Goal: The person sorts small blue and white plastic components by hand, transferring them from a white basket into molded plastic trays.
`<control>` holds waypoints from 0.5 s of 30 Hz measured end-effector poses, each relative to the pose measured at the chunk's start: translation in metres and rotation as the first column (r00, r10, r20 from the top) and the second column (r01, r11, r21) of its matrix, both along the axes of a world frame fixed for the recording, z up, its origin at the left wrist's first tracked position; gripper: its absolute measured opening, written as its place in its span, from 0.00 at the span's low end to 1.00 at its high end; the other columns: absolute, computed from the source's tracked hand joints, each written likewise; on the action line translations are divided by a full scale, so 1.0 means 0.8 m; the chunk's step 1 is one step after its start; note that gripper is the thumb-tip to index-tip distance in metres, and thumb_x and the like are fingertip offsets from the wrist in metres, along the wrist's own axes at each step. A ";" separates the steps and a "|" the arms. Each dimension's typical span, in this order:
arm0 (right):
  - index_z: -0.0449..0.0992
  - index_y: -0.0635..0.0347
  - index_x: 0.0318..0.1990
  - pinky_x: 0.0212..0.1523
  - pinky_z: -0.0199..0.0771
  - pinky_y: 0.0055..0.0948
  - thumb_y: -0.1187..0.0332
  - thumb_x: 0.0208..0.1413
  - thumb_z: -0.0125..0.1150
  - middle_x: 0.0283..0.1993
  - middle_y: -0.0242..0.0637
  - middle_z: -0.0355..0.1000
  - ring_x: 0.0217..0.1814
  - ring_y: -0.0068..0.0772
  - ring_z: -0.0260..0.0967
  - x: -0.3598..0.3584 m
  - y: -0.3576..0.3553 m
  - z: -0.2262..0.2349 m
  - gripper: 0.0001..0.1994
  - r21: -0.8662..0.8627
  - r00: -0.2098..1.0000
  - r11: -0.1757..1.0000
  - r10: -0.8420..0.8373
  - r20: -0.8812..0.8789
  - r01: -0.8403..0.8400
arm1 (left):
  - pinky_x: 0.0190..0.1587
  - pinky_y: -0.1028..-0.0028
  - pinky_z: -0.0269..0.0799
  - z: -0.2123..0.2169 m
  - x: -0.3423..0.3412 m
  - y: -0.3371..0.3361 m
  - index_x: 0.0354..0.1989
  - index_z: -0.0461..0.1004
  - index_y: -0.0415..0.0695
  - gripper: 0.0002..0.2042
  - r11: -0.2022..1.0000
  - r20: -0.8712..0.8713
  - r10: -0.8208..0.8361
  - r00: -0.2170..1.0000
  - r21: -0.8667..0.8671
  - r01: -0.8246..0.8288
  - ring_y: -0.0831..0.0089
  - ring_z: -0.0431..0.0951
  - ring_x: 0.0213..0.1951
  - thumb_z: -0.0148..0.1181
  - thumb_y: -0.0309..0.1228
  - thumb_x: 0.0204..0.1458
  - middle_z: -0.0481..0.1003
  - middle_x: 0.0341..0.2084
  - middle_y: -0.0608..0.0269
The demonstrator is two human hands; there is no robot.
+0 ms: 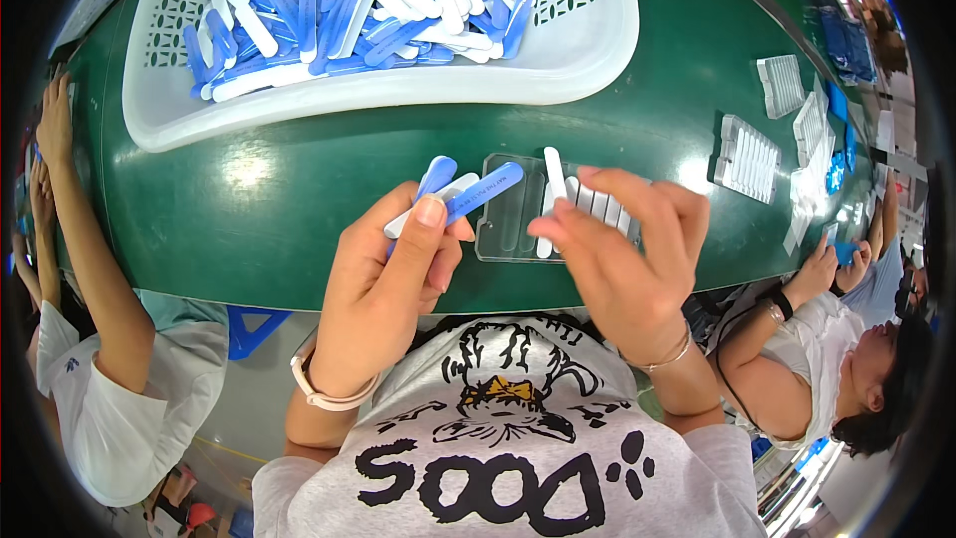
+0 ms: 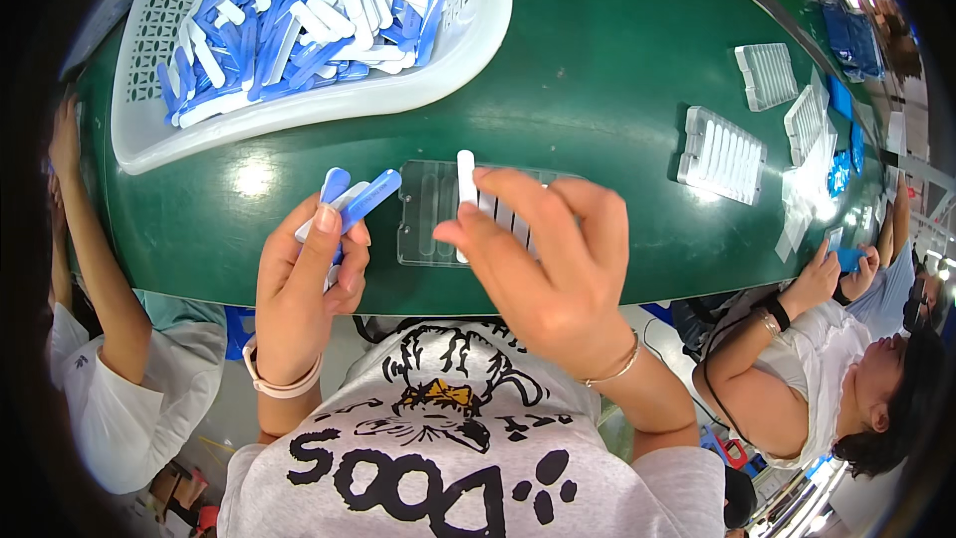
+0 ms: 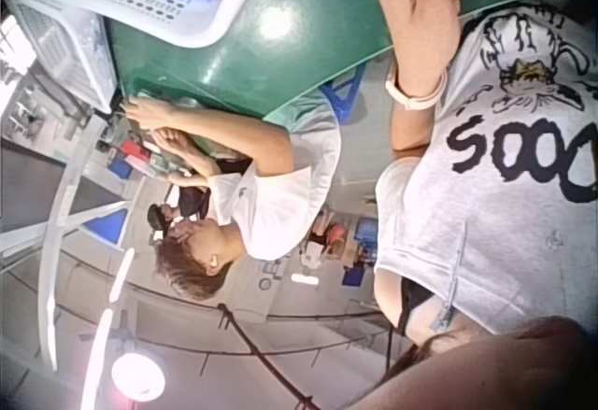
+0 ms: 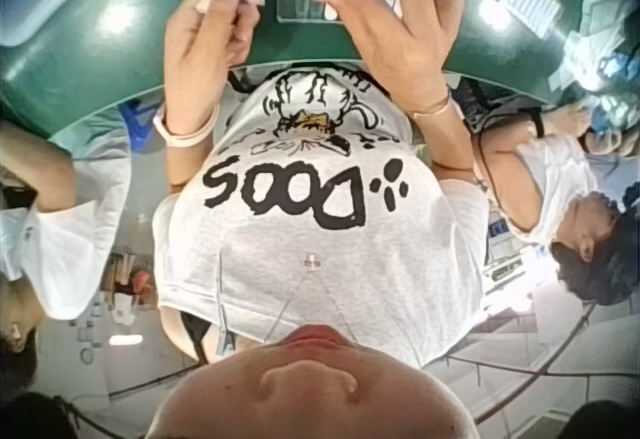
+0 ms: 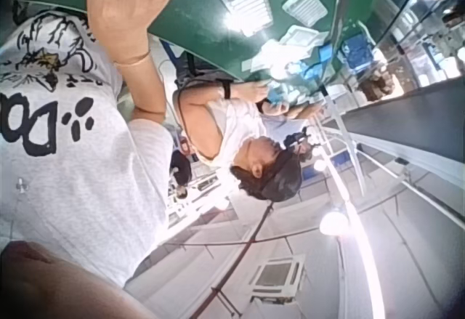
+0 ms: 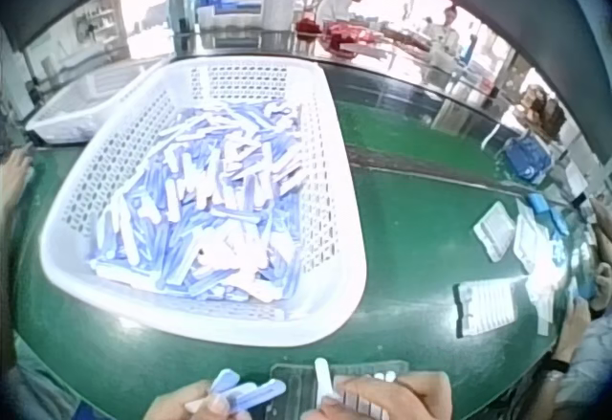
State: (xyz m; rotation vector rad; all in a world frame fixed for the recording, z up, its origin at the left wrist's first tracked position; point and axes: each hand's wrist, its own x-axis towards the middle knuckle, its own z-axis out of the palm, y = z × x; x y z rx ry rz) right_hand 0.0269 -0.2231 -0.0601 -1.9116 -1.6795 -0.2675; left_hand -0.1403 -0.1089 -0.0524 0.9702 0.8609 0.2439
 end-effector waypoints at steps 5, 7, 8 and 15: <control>0.78 0.58 0.29 0.35 0.56 0.29 0.62 0.34 0.72 0.44 0.30 0.75 0.38 0.32 0.59 -0.027 -0.014 -0.011 0.14 -0.045 0.998 0.999 0.025 0.065 -0.022 | 0.17 0.85 0.46 0.001 0.001 -0.003 0.34 0.71 0.41 0.18 1.000 -0.011 -0.025 1.000 0.003 0.025 0.90 0.53 0.15 0.43 0.43 0.64 0.63 0.15 0.73; 0.78 0.57 0.29 0.39 0.54 0.32 0.57 0.37 0.70 0.49 0.31 0.74 0.42 0.33 0.58 -0.034 -0.025 -0.015 0.15 -0.120 0.995 0.993 0.004 0.098 0.008 | 0.17 0.85 0.46 0.001 0.002 -0.002 0.34 0.71 0.41 0.18 0.999 -0.010 -0.036 0.999 -0.011 0.036 0.90 0.54 0.15 0.43 0.43 0.64 0.63 0.15 0.73; 0.78 0.57 0.29 0.39 0.54 0.32 0.57 0.37 0.70 0.49 0.31 0.74 0.42 0.33 0.58 -0.037 -0.024 -0.009 0.15 -0.119 0.995 0.993 0.007 0.095 0.004 | 0.17 0.85 0.46 0.001 0.001 -0.002 0.33 0.71 0.41 0.18 0.999 -0.013 -0.041 0.999 -0.024 0.041 0.90 0.54 0.15 0.43 0.43 0.64 0.63 0.15 0.73; 0.79 0.56 0.30 0.44 0.50 0.36 0.53 0.38 0.70 0.52 0.32 0.72 0.47 0.36 0.59 -0.027 -0.015 0.010 0.17 -0.217 0.997 0.976 0.002 0.073 0.014 | 0.18 0.84 0.47 0.006 -0.003 -0.004 0.33 0.71 0.41 0.17 0.998 -0.002 -0.066 0.998 0.011 0.066 0.89 0.54 0.16 0.43 0.42 0.64 0.63 0.15 0.73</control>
